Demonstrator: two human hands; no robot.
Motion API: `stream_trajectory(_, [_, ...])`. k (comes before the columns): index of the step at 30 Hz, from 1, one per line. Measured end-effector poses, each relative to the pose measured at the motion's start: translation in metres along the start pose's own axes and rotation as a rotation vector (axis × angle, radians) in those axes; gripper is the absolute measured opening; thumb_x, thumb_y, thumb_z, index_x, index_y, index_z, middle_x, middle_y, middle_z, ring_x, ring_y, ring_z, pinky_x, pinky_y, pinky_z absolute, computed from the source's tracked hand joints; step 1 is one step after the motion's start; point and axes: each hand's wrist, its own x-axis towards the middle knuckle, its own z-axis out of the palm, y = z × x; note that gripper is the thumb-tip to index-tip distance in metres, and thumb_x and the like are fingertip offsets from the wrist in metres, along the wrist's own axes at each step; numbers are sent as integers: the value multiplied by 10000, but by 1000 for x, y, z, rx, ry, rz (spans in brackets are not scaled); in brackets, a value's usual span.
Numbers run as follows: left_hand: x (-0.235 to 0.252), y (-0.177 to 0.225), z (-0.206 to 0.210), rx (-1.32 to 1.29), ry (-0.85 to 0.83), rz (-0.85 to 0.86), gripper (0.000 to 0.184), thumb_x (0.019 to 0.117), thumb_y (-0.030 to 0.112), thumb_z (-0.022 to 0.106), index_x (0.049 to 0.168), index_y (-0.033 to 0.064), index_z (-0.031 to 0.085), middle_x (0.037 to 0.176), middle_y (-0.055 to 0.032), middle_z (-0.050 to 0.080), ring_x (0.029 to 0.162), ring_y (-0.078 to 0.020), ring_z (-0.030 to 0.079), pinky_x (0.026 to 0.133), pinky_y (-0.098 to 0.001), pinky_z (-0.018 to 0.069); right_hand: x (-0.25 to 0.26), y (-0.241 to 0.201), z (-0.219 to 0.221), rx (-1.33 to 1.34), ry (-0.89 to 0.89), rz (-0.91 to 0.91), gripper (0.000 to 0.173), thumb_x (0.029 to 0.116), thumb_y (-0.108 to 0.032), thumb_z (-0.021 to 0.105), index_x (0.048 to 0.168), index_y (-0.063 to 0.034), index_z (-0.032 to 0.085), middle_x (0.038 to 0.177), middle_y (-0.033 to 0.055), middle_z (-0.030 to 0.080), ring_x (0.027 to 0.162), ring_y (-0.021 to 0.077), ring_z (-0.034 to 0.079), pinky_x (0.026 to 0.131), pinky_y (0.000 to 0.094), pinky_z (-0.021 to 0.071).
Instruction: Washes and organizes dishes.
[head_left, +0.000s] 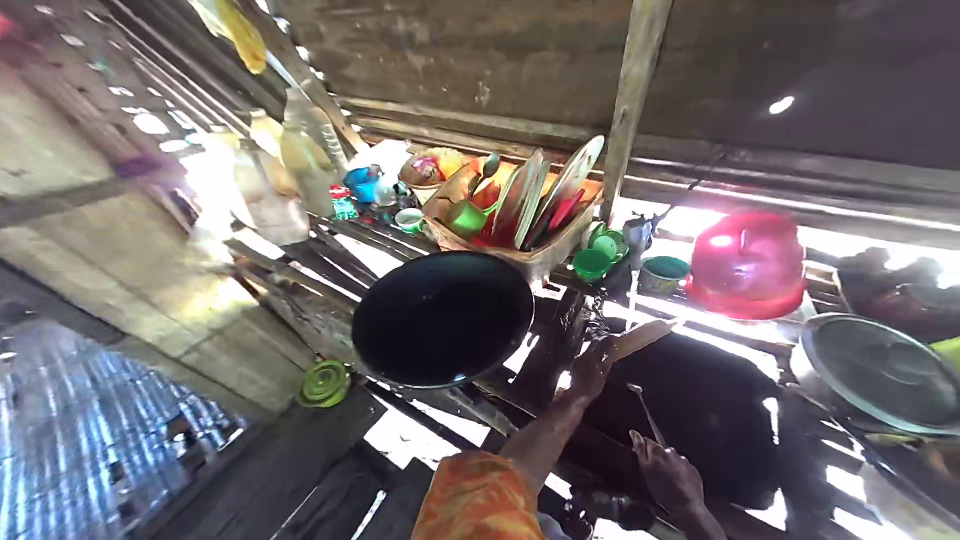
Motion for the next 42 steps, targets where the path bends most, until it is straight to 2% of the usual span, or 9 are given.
stream_trajectory(7, [2, 19, 1, -100, 32, 6, 436, 1023, 103, 574, 1436, -26, 514, 1331, -250, 628, 1226, -335, 634, 1085, -460, 481, -9, 3, 25, -68, 559, -67, 588, 1094, -413, 338, 928, -33, 755, 748, 193, 719, 722, 406, 729, 578, 557, 531])
stream_trajectory(11, [-6, 44, -20, -165, 101, 177, 439, 956, 17, 634, 1387, -36, 570, 1329, -226, 636, 1173, -310, 659, 1044, -440, 516, -7, 6, 27, -24, 626, -102, 574, 1079, -419, 388, 883, -19, 751, 731, 200, 710, 693, 415, 722, 551, 568, 521])
stream_trajectory(14, [-17, 113, -97, 25, 94, 84, 379, 1001, 76, 611, 1370, -7, 585, 1279, -209, 662, 1122, -324, 677, 1001, -484, 535, -8, 8, 25, 5, 572, -85, 545, 1073, -413, 425, 879, -16, 744, 758, 211, 715, 724, 420, 726, 572, 579, 528])
stream_trajectory(17, [-37, 167, -187, 98, 249, -24, 394, 1044, 148, 574, 1413, 24, 512, 1083, -242, 687, 845, -362, 709, 759, -549, 587, -12, 9, 17, 33, 445, -44, 488, 1079, -382, 468, 929, -8, 742, 833, 222, 730, 810, 431, 728, 648, 601, 534])
stream_trajectory(22, [10, 205, -334, 457, 475, -266, 476, 1085, 239, 470, 1512, 52, 373, 1204, -295, 638, 1022, -452, 686, 851, -647, 550, -11, 7, 16, 49, 408, -3, 456, 1069, -382, 482, 961, -29, 750, 840, 216, 732, 823, 426, 728, 666, 597, 538])
stream_trajectory(27, [134, 148, -403, 571, 423, -338, 471, 1081, 249, 455, 1462, -26, 422, 1311, -331, 588, 1221, -486, 597, 999, -665, 464, -12, 6, 22, 65, 439, 1, 497, 1060, -391, 459, 943, -2, 746, 834, 237, 724, 809, 456, 720, 651, 619, 528])
stream_trajectory(30, [187, 102, -402, 515, 288, -370, 416, 1066, 213, 467, 1405, -28, 481, 1330, -329, 566, 1165, -473, 631, 920, -658, 529, -9, 7, 21, 66, 444, 9, 499, 1057, -394, 443, 934, -15, 743, 826, 226, 723, 792, 441, 721, 645, 616, 528])
stream_trajectory(36, [245, 36, -388, 648, 83, -327, 413, 1049, 206, 495, 1402, -7, 497, 1341, -327, 571, 1260, -516, 555, 986, -723, 435, -9, 9, 23, 96, 433, -4, 482, 1053, -377, 454, 934, -16, 751, 836, 230, 723, 811, 452, 714, 668, 639, 518])
stream_trajectory(42, [290, -7, -352, 68, 81, -202, 523, 1071, 393, 510, 1381, -27, 547, 1344, -259, 591, 1237, -359, 592, 1051, -538, 468, 0, 14, 22, 75, 312, 32, 494, 1064, -413, 417, 1032, -62, 763, 939, 182, 751, 910, 388, 730, 767, 613, 549])
